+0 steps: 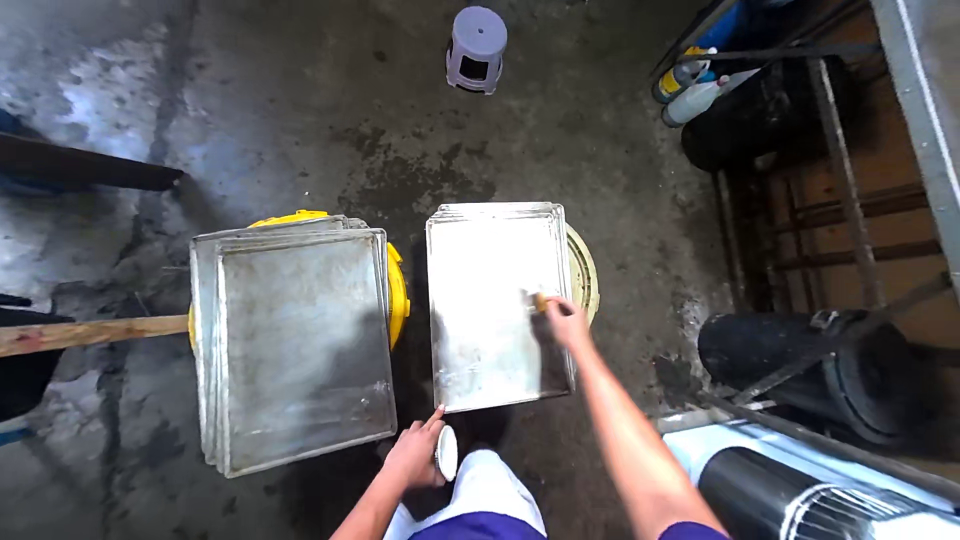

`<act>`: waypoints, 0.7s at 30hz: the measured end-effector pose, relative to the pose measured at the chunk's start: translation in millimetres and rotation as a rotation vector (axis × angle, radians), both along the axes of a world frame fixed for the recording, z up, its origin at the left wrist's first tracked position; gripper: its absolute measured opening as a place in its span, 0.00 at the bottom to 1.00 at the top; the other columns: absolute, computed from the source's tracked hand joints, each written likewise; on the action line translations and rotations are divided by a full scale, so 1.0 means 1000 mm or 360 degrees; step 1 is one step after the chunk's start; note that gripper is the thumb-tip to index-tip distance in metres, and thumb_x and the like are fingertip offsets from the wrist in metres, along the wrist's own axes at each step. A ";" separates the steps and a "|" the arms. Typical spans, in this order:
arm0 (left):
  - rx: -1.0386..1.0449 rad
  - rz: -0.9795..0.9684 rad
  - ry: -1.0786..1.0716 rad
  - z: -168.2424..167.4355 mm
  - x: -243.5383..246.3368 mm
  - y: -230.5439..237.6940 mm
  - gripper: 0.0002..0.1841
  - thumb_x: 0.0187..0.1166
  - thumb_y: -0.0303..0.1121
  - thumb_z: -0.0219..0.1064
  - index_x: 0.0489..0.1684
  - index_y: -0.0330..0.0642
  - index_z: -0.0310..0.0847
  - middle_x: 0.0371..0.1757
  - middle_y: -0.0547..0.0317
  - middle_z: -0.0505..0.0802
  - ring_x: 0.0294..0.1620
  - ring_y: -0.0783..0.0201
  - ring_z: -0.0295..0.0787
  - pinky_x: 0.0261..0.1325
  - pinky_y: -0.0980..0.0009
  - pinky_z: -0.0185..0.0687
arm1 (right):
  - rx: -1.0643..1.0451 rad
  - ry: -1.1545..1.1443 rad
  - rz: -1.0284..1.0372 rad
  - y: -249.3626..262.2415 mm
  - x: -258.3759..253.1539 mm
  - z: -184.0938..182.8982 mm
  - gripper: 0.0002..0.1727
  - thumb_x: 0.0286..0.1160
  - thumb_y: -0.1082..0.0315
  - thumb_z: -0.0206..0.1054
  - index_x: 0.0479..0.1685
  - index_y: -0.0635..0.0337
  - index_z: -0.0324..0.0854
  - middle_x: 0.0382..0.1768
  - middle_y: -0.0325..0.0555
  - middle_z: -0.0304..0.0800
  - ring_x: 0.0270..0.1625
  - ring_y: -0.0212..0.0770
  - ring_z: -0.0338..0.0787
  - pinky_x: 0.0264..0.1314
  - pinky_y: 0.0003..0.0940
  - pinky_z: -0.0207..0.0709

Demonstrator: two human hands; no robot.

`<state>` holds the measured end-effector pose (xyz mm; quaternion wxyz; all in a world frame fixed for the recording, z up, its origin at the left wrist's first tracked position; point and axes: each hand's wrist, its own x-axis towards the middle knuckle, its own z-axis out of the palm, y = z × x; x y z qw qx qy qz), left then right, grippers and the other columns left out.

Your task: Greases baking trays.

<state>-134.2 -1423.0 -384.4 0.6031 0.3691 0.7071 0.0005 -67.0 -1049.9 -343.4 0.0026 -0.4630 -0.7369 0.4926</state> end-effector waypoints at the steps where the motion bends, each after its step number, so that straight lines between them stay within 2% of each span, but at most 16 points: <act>1: 0.0126 0.0168 -0.0072 0.002 -0.007 -0.002 0.56 0.46 0.53 0.89 0.85 0.46 0.68 0.91 0.58 0.69 0.83 0.44 0.71 0.80 0.42 0.71 | 0.0003 0.0001 -0.0208 0.029 0.025 0.003 0.17 0.87 0.67 0.58 0.59 0.69 0.88 0.54 0.56 0.94 0.56 0.42 0.93 0.67 0.41 0.84; 2: 0.0316 0.0454 -0.0144 0.002 -0.014 -0.003 0.58 0.43 0.53 0.90 0.84 0.40 0.69 0.82 0.48 0.79 0.81 0.45 0.75 0.82 0.44 0.70 | -0.0075 0.0074 -0.0444 0.044 0.049 0.005 0.17 0.89 0.68 0.55 0.55 0.70 0.88 0.47 0.53 0.95 0.46 0.39 0.93 0.56 0.37 0.87; 3: 0.0519 0.0828 -0.0211 0.002 -0.019 -0.001 0.56 0.40 0.50 0.91 0.80 0.36 0.72 0.74 0.42 0.85 0.77 0.48 0.80 0.81 0.49 0.74 | -0.0242 0.0169 -0.0700 0.044 0.071 0.008 0.20 0.92 0.67 0.49 0.53 0.71 0.87 0.41 0.51 0.94 0.38 0.38 0.91 0.45 0.35 0.87; 4: 0.0635 0.1233 -0.0323 0.000 -0.023 0.004 0.56 0.43 0.43 0.91 0.81 0.32 0.68 0.74 0.38 0.83 0.77 0.50 0.80 0.82 0.53 0.74 | -0.0443 0.0264 -0.0950 0.032 0.093 0.012 0.24 0.94 0.64 0.43 0.52 0.70 0.85 0.39 0.51 0.93 0.35 0.39 0.89 0.39 0.35 0.84; 6: 0.0752 0.1896 -0.0503 -0.010 -0.030 0.022 0.51 0.51 0.34 0.85 0.83 0.32 0.62 0.72 0.42 0.85 0.71 0.56 0.85 0.75 0.59 0.83 | -0.0778 0.0373 -0.1244 0.001 0.132 0.011 0.29 0.93 0.57 0.35 0.50 0.64 0.82 0.50 0.52 0.94 0.46 0.43 0.91 0.42 0.39 0.83; 7: 0.0762 0.2105 -0.0581 -0.012 -0.034 0.033 0.45 0.58 0.32 0.80 0.82 0.33 0.61 0.68 0.43 0.87 0.66 0.57 0.87 0.69 0.59 0.86 | -0.0875 0.0379 -0.1338 -0.015 0.149 0.004 0.29 0.91 0.55 0.34 0.48 0.60 0.82 0.56 0.50 0.93 0.54 0.44 0.91 0.46 0.41 0.82; 8: 0.0741 0.2232 -0.0644 -0.014 -0.038 0.042 0.41 0.65 0.32 0.76 0.82 0.34 0.61 0.67 0.43 0.87 0.64 0.56 0.88 0.67 0.58 0.87 | -0.0925 0.0364 -0.1429 -0.030 0.163 -0.004 0.28 0.90 0.55 0.34 0.47 0.58 0.82 0.58 0.47 0.92 0.57 0.43 0.89 0.48 0.43 0.79; 10: 0.0674 0.2368 -0.0694 -0.017 -0.042 0.051 0.36 0.72 0.31 0.72 0.82 0.35 0.61 0.66 0.41 0.87 0.61 0.53 0.89 0.63 0.56 0.88 | -0.0965 0.0322 -0.1584 -0.051 0.182 -0.019 0.26 0.90 0.54 0.36 0.46 0.56 0.81 0.53 0.45 0.91 0.55 0.45 0.87 0.50 0.48 0.77; 12: 0.0645 0.2483 -0.0728 -0.016 -0.039 0.051 0.33 0.77 0.30 0.69 0.82 0.35 0.60 0.64 0.39 0.88 0.58 0.52 0.91 0.59 0.54 0.90 | -0.1050 0.0324 -0.1692 -0.061 0.191 -0.029 0.27 0.91 0.52 0.35 0.52 0.56 0.80 0.50 0.48 0.88 0.50 0.48 0.86 0.51 0.52 0.77; 13: 0.0650 0.2531 -0.0752 -0.013 -0.036 0.051 0.32 0.79 0.29 0.67 0.82 0.36 0.60 0.63 0.39 0.89 0.57 0.52 0.91 0.57 0.54 0.90 | -0.1099 0.0336 -0.1733 -0.064 0.190 -0.030 0.28 0.91 0.51 0.34 0.55 0.56 0.79 0.51 0.50 0.88 0.50 0.50 0.86 0.51 0.53 0.79; 15: 0.0663 0.2597 -0.0768 -0.005 -0.028 0.050 0.30 0.81 0.30 0.65 0.82 0.36 0.60 0.62 0.40 0.89 0.56 0.52 0.91 0.58 0.55 0.90 | -0.1170 0.0405 -0.1799 -0.071 0.187 -0.030 0.29 0.91 0.50 0.33 0.63 0.58 0.76 0.60 0.55 0.84 0.58 0.55 0.85 0.57 0.58 0.77; 17: 0.0699 0.2639 -0.0772 0.003 -0.017 0.044 0.30 0.81 0.32 0.65 0.82 0.35 0.61 0.62 0.40 0.89 0.57 0.53 0.91 0.59 0.55 0.89 | -0.1166 0.0422 -0.1837 -0.077 0.184 -0.028 0.29 0.91 0.49 0.34 0.64 0.58 0.76 0.64 0.56 0.83 0.62 0.57 0.83 0.59 0.59 0.76; 21: 0.0770 0.2683 -0.0722 0.016 -0.001 0.009 0.32 0.77 0.33 0.67 0.81 0.34 0.61 0.61 0.41 0.89 0.57 0.55 0.91 0.59 0.57 0.90 | -0.1199 0.0344 -0.1817 -0.103 0.184 -0.023 0.30 0.91 0.48 0.35 0.63 0.57 0.78 0.64 0.56 0.84 0.61 0.56 0.84 0.57 0.56 0.77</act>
